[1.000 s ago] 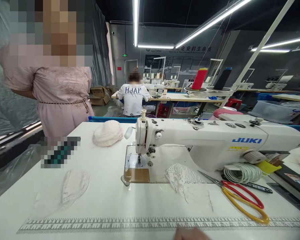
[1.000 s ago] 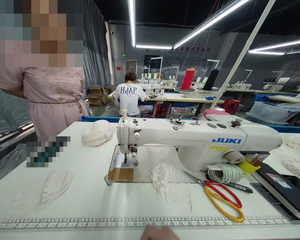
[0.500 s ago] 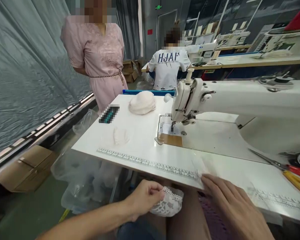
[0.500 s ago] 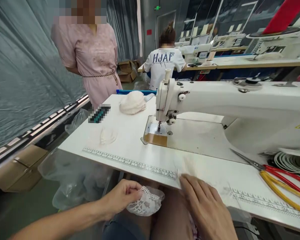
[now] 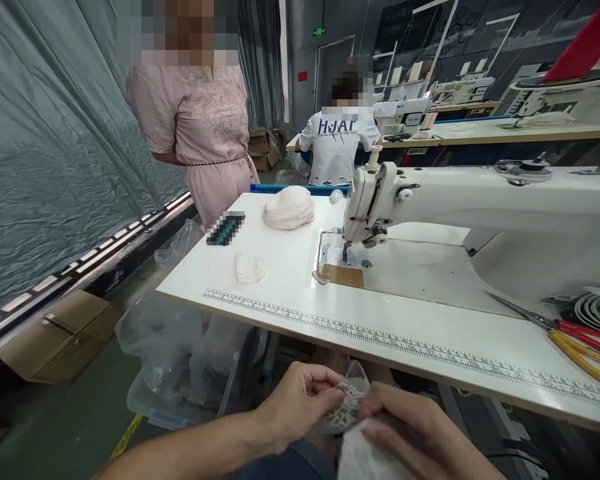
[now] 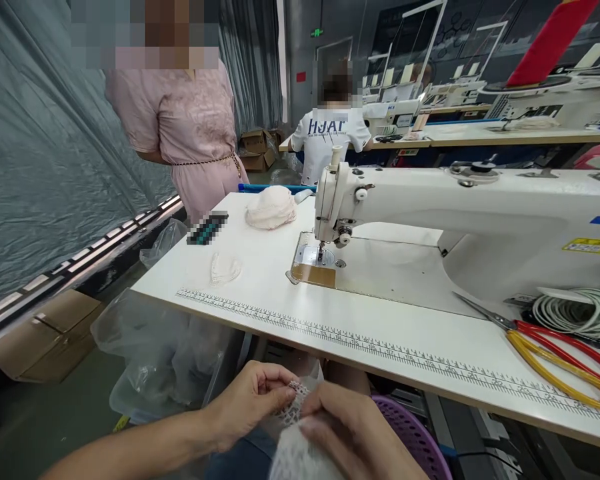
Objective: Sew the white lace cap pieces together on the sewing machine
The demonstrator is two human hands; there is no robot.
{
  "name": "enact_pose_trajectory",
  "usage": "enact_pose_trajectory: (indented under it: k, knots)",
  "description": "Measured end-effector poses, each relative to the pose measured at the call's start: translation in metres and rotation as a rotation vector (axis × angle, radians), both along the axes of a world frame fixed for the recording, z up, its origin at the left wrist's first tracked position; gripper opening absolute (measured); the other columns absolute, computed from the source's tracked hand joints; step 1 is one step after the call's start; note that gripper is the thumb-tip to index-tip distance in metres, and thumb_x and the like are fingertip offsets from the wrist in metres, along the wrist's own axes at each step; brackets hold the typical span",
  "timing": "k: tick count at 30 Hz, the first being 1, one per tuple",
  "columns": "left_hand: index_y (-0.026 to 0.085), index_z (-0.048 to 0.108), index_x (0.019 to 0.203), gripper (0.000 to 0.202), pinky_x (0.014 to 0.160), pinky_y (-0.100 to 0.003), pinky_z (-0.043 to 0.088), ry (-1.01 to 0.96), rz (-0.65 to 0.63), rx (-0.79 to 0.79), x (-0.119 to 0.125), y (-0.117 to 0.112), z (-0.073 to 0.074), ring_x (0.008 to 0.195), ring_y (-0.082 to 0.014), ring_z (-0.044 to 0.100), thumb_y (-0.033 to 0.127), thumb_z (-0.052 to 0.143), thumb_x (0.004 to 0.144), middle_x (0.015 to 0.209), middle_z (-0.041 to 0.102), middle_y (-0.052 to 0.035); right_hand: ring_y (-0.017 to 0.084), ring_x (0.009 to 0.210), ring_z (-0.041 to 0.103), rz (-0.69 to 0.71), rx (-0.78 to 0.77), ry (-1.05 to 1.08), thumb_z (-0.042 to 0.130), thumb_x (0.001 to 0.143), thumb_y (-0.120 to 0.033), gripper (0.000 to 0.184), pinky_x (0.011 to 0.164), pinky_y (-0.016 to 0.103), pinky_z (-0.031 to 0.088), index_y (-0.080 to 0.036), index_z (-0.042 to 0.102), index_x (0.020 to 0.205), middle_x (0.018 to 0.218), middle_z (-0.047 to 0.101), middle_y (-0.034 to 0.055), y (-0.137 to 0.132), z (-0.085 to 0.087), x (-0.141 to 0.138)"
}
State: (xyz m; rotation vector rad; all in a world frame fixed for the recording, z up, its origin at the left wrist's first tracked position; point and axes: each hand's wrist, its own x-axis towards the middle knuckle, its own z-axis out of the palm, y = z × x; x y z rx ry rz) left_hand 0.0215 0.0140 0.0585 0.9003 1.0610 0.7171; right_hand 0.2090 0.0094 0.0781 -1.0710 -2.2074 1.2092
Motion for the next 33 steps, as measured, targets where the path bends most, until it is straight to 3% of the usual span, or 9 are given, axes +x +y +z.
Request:
enact_pose_trajectory:
  k: [2, 5, 12, 16, 20, 26, 28, 30, 33]
  knots:
    - [0.008, 0.07, 0.088, 0.046, 0.06, -0.021, 0.032, -0.024, -0.006, -0.01, -0.001, -0.003, 0.004, 0.061, -0.0084, 0.046, 0.047, 0.071, 0.065, 0.07, 0.061, -0.0044, 0.013, 0.067, 0.056, -0.051, -0.057, 0.028, 0.042, 0.092, -0.035, 0.02, 0.059, 0.02, 0.041, -0.023, 0.055, 0.083, 0.075, 0.062, -0.0007, 0.009, -0.001, -0.006]
    - [0.009, 0.071, 0.092, 0.045, 0.058, -0.021, 0.031, -0.021, 0.002, -0.043, -0.005, -0.004, 0.009, 0.061, -0.0089, 0.045, 0.045, 0.07, 0.066, 0.075, 0.063, -0.0064, 0.012, 0.066, 0.054, -0.088, -0.024, 0.038, 0.043, 0.092, -0.034, 0.016, 0.058, 0.02, 0.039, -0.023, 0.051, 0.085, 0.076, 0.06, -0.0017, 0.015, -0.009, -0.012]
    - [0.009, 0.072, 0.09, 0.03, 0.058, -0.021, 0.03, -0.087, -0.034, -0.037, -0.012, -0.004, 0.012, 0.061, -0.0083, 0.043, 0.033, 0.064, 0.072, 0.069, 0.059, -0.0035, 0.013, 0.065, 0.053, -0.098, 0.064, -0.059, 0.04, 0.093, -0.034, 0.019, 0.056, 0.022, 0.037, -0.023, 0.048, 0.08, 0.072, 0.057, -0.0015, 0.016, -0.013, -0.015]
    - [0.007, 0.072, 0.087, 0.032, 0.059, -0.021, 0.032, -0.099, -0.028, -0.019, -0.013, -0.005, 0.011, 0.061, -0.0086, 0.044, 0.036, 0.063, 0.075, 0.067, 0.058, -0.0038, 0.013, 0.062, 0.052, -0.107, 0.083, -0.12, 0.038, 0.092, -0.034, 0.019, 0.054, 0.022, 0.035, -0.023, 0.046, 0.079, 0.07, 0.056, -0.0013, 0.018, -0.013, -0.018]
    - [0.007, 0.069, 0.089, 0.038, 0.064, -0.022, 0.036, -0.108, 0.011, -0.002, -0.009, -0.007, 0.001, 0.064, -0.0099, 0.051, 0.037, 0.074, 0.067, 0.075, 0.064, -0.0067, 0.014, 0.059, 0.052, -0.114, 0.151, -0.189, 0.039, 0.091, -0.034, 0.017, 0.051, 0.023, 0.034, -0.023, 0.044, 0.079, 0.065, 0.056, -0.0019, 0.018, -0.018, -0.021]
    - [0.007, 0.066, 0.074, 0.041, 0.058, -0.02, 0.036, -0.081, 0.139, -0.103, -0.013, -0.001, -0.009, 0.057, -0.0081, 0.051, 0.04, 0.081, 0.054, 0.064, 0.063, -0.0029, 0.016, 0.062, 0.053, -0.132, 0.159, -0.2, 0.034, 0.094, -0.038, 0.026, 0.056, 0.026, 0.037, -0.024, 0.048, 0.077, 0.067, 0.057, -0.0008, 0.02, -0.028, -0.012]
    - [0.007, 0.066, 0.073, 0.041, 0.059, -0.02, 0.037, -0.08, 0.092, -0.118, -0.019, 0.002, -0.008, 0.058, -0.0082, 0.052, 0.038, 0.083, 0.052, 0.064, 0.063, -0.0025, 0.018, 0.07, 0.055, -0.132, 0.104, -0.158, 0.034, 0.094, -0.039, 0.026, 0.062, 0.028, 0.041, -0.025, 0.051, 0.081, 0.075, 0.059, 0.0011, 0.02, -0.028, -0.005]
    - [0.007, 0.066, 0.072, 0.04, 0.061, -0.021, 0.038, -0.074, 0.024, -0.131, -0.025, 0.004, -0.006, 0.059, -0.0086, 0.053, 0.036, 0.084, 0.051, 0.064, 0.064, -0.0027, 0.021, 0.087, 0.056, -0.104, 0.068, -0.098, 0.042, 0.092, -0.042, 0.02, 0.073, 0.03, 0.044, -0.027, 0.053, 0.099, 0.094, 0.06, 0.0041, 0.02, -0.026, 0.0]
    - [0.008, 0.067, 0.073, 0.039, 0.063, -0.021, 0.039, -0.059, -0.053, -0.147, -0.032, 0.005, -0.003, 0.059, -0.0084, 0.054, 0.036, 0.083, 0.053, 0.064, 0.064, -0.0026, 0.024, 0.114, 0.044, 0.014, 0.039, -0.035, 0.061, 0.081, -0.045, 0.046, 0.092, 0.034, 0.039, -0.029, 0.045, 0.121, 0.121, 0.05, 0.0066, 0.024, -0.019, 0.0]
